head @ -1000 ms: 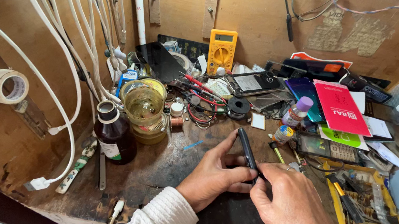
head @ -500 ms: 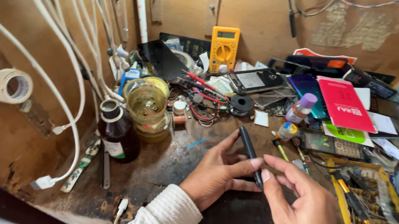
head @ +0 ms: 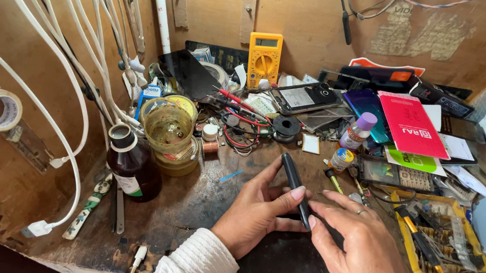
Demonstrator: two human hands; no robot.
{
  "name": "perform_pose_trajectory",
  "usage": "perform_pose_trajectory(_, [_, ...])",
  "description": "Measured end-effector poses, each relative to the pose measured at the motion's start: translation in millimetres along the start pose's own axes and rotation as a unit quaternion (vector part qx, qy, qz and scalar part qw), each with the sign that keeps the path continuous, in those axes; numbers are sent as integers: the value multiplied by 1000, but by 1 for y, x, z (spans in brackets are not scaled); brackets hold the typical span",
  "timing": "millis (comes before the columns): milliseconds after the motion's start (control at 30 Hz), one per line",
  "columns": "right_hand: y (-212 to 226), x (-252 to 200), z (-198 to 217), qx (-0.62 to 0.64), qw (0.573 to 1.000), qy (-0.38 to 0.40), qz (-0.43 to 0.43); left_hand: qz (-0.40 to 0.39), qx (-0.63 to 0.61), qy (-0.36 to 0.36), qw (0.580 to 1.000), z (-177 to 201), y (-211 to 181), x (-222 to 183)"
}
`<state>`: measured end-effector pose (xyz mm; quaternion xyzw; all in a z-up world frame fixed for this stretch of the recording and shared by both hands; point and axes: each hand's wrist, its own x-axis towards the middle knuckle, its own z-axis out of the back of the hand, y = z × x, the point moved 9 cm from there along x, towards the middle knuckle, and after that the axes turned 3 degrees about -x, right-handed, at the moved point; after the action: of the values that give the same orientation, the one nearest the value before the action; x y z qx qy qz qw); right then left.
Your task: The person disassembles a small mobile phone, removing the back cover, battery, and internal components by hand and with a small tool.
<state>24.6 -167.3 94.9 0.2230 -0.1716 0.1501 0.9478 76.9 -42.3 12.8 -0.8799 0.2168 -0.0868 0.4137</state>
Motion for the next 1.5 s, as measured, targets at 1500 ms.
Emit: perform_pose_trajectory(1500, [14, 24, 10, 26, 999, 15, -17, 32, 52, -22, 998, 12, -6, 31])
